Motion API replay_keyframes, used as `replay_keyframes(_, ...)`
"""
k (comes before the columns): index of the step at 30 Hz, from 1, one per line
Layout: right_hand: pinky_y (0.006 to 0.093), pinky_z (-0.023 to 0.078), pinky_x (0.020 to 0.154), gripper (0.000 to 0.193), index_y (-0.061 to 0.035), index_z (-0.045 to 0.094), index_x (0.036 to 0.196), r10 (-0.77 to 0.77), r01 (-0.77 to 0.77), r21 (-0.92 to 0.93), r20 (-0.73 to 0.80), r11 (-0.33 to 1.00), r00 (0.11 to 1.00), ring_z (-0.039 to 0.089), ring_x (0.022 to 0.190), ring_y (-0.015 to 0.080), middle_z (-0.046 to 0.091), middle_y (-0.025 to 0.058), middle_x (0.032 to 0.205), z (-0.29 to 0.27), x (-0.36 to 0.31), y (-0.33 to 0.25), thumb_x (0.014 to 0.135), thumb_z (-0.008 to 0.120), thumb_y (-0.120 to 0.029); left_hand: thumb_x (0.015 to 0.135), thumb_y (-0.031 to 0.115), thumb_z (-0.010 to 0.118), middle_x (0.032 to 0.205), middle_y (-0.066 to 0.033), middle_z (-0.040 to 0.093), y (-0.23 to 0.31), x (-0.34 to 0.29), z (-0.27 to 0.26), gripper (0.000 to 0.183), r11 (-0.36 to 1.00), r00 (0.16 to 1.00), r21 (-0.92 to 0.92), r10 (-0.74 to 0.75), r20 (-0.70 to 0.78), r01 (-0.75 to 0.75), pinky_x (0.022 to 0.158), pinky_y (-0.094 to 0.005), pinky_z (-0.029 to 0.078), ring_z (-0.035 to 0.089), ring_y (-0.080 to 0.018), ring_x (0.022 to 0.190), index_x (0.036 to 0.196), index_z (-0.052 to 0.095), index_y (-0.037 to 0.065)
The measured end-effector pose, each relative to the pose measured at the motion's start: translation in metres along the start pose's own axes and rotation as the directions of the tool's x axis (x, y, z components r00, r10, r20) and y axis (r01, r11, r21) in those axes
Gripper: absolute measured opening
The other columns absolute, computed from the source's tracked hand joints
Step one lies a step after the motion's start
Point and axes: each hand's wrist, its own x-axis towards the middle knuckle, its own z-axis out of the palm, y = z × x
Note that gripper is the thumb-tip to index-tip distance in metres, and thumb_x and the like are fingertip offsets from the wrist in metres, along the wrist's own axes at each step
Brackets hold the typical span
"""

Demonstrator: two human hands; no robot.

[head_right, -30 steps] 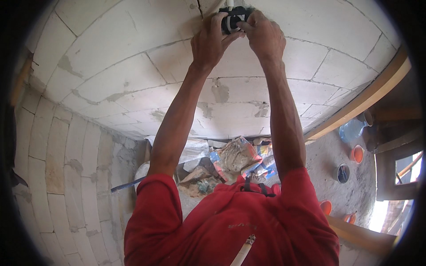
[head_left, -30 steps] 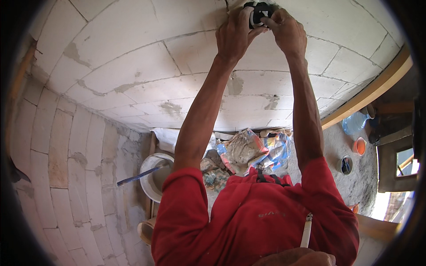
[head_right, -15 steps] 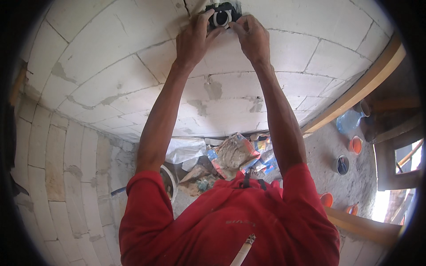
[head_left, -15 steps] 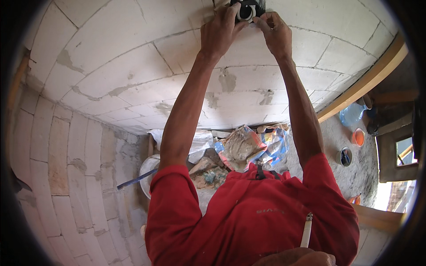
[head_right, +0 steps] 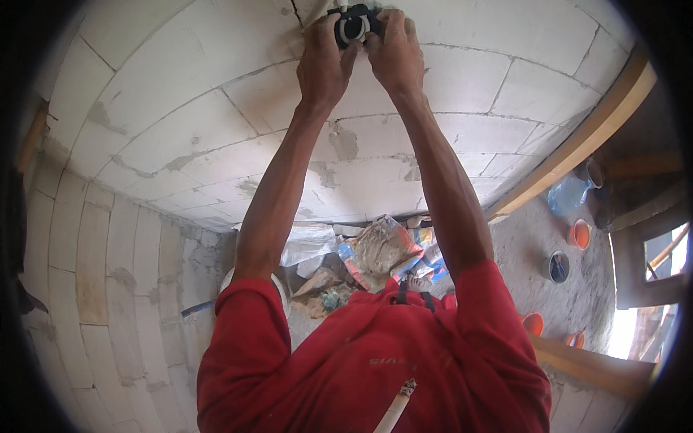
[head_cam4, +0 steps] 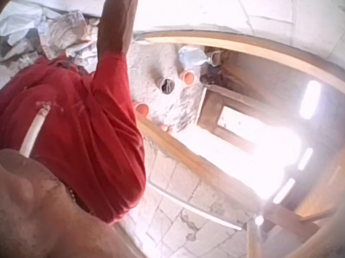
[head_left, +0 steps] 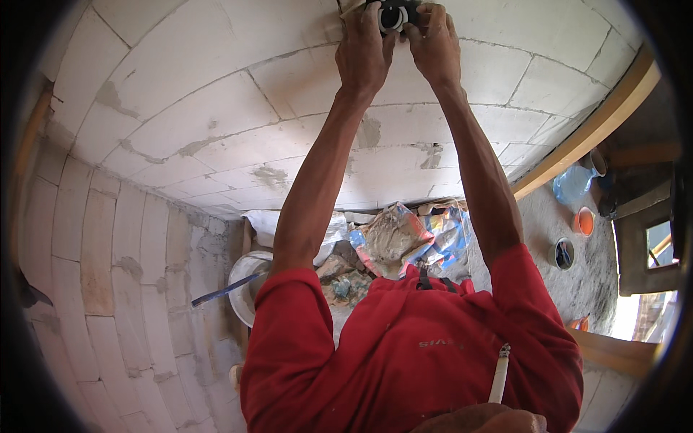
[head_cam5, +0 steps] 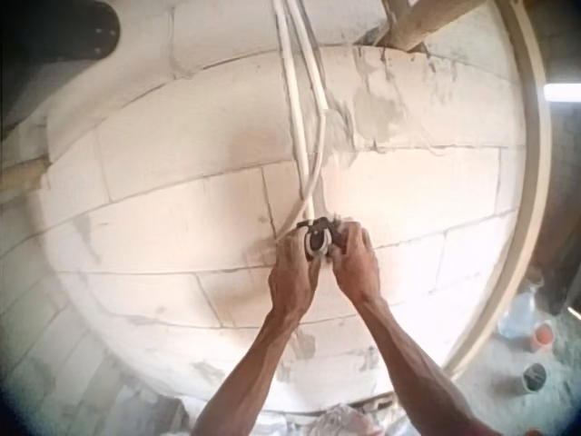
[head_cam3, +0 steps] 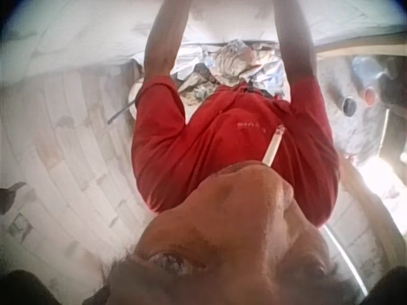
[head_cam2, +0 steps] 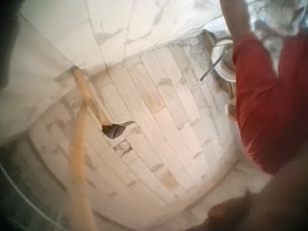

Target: The person uses a hammer and chisel to chip away at a tiled wall to create a recess. They then insert a black electrical box into the hole and secure it with a nail, adjusting the white conduit pipe to fit.

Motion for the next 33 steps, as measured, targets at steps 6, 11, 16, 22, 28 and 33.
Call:
replay_keyframes(6,0.0394,0.055,0.076,0.027,-0.0062,0.071,0.103,0.269,-0.282,0.055,0.179,0.958,0.946,0.071,0.081,0.0252,0.075,0.0097,0.091,-0.01,0.007,-0.004,0.089,0.075,-0.029,0.082,0.05,0.078,0.122,-0.0053,0.056,-0.037,0.005,0.001,0.074,0.786,0.9,0.505,0.435,-0.042,-0.356,0.084,-0.0415,0.043,0.057,-0.0235,0.099,0.141,0.057,0.01)
replay_keyframes(11,0.0322,0.053,0.067,0.024,-0.0082,0.077,0.098,0.402,-0.462,0.207,0.275,0.863,0.873,0.067,0.069,0.0138,0.074,0.0033,0.08,-0.012,0.009,0.001,0.088,0.076,-0.03,0.08,0.053,0.078,0.133,0.0001,0.055,-0.058,0.024,-0.011,0.079,0.656,0.781,0.488,0.618,0.091,-0.576,0.094,-0.0438,0.038,0.048,-0.0221,0.113,0.143,0.055,0.01)
replay_keyframes(16,0.0293,0.051,0.065,0.022,-0.0099,0.079,0.095,0.418,-0.488,0.21,0.304,0.847,0.856,0.063,0.066,0.0092,0.073,0.0003,0.075,-0.013,0.004,0.004,0.089,0.073,-0.031,0.081,0.05,0.079,0.125,-0.0025,0.056,-0.059,0.035,-0.021,0.078,0.59,0.712,0.437,0.674,0.196,-0.679,0.094,-0.0423,0.04,0.051,-0.0207,0.112,0.142,0.055,0.008)
replay_keyframes(22,0.0307,0.054,0.074,0.024,-0.0092,0.079,0.1,0.341,-0.398,0.166,0.29,0.902,0.894,0.07,0.076,0.0145,0.075,0.003,0.081,-0.02,0.014,0.011,0.089,0.072,-0.03,0.082,0.045,0.08,0.114,-0.0056,0.057,-0.045,0.045,-0.02,0.075,0.586,0.703,0.407,0.665,0.252,-0.7,0.091,-0.037,0.045,0.06,-0.0198,0.099,0.141,0.055,0.005)
replay_keyframes(28,0.0312,0.057,0.081,0.03,-0.0045,0.072,0.112,-0.114,0.083,0.199,0.145,0.976,0.983,0.072,0.085,0.0197,0.076,0.01,0.096,-0.032,-0.004,-0.003,0.087,0.077,-0.02,0.08,0.044,0.081,0.108,-0.0027,0.055,-0.043,0.04,-0.023,0.075,0.67,0.779,0.406,0.588,0.219,-0.621,0.088,-0.0363,0.05,0.065,-0.0179,0.093,0.138,0.057,0.003)
replay_keyframes(33,0.0294,0.054,0.076,0.024,-0.0054,0.074,0.105,0.238,-0.329,0.29,0.31,0.899,0.921,0.068,0.077,0.0157,0.075,0.0071,0.086,-0.022,-0.012,-0.011,0.09,0.077,-0.023,0.08,0.041,0.082,0.111,-0.0031,0.057,-0.042,0.042,-0.022,0.073,0.718,0.795,0.341,0.553,0.25,-0.607,0.089,-0.037,0.051,0.066,-0.0201,0.094,0.138,0.058,0.004)
